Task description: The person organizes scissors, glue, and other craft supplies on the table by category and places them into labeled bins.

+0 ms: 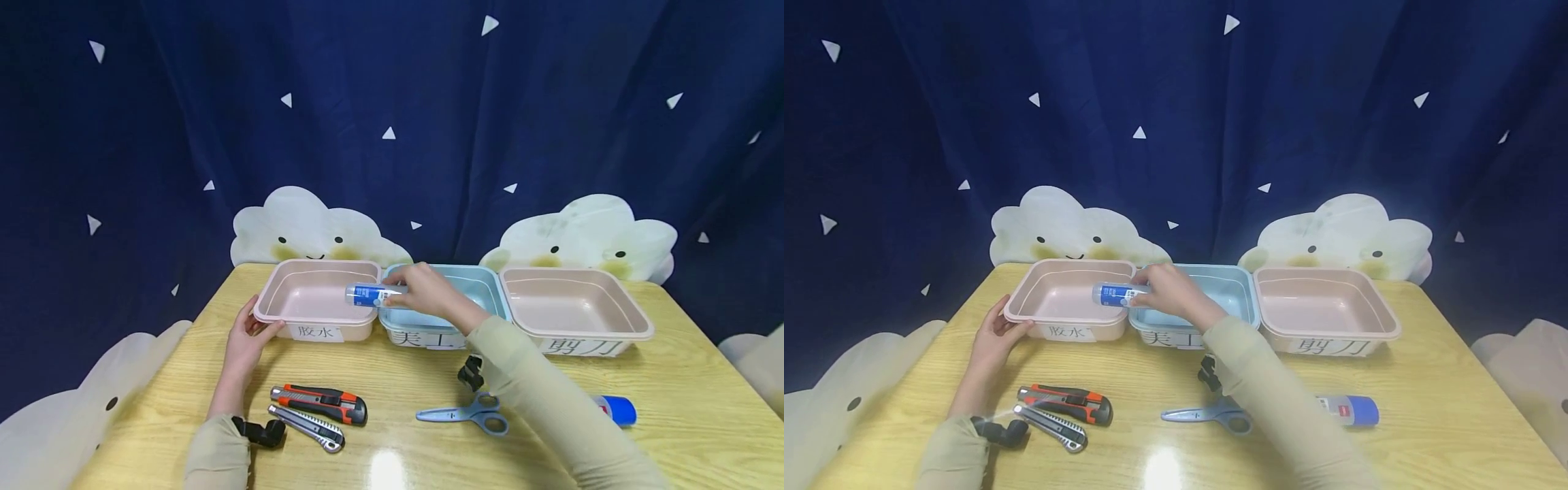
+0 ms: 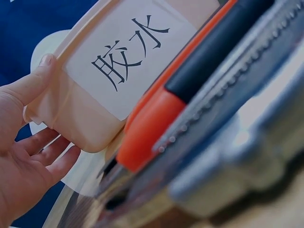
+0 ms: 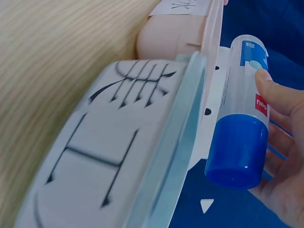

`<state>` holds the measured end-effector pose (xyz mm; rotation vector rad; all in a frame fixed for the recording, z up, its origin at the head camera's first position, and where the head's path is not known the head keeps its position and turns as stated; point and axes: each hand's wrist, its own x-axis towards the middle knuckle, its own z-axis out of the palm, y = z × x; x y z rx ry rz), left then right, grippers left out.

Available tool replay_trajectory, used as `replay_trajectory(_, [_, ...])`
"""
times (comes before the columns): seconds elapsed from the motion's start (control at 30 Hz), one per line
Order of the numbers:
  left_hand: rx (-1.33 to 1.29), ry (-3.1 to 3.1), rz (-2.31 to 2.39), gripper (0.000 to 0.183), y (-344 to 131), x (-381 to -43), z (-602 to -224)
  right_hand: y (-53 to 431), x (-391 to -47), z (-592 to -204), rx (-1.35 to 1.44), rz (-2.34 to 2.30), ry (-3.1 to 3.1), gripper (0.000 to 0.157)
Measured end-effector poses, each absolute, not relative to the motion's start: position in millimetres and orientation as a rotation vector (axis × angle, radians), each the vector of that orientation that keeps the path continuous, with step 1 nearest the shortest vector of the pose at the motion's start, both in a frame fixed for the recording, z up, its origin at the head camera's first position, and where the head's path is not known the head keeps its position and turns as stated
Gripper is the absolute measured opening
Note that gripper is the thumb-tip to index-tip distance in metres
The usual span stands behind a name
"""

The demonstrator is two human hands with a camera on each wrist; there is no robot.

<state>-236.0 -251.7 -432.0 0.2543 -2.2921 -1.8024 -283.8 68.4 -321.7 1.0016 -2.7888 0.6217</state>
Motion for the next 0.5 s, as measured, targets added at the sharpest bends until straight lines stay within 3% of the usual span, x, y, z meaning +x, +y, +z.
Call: replay_trajectory(0.5, [0.256,-2.261,-1.826,0.081,-251.9,-235.7,-431.3,-4.3,-299.4,-322.7,1.0,0.544,-2.846,0.039])
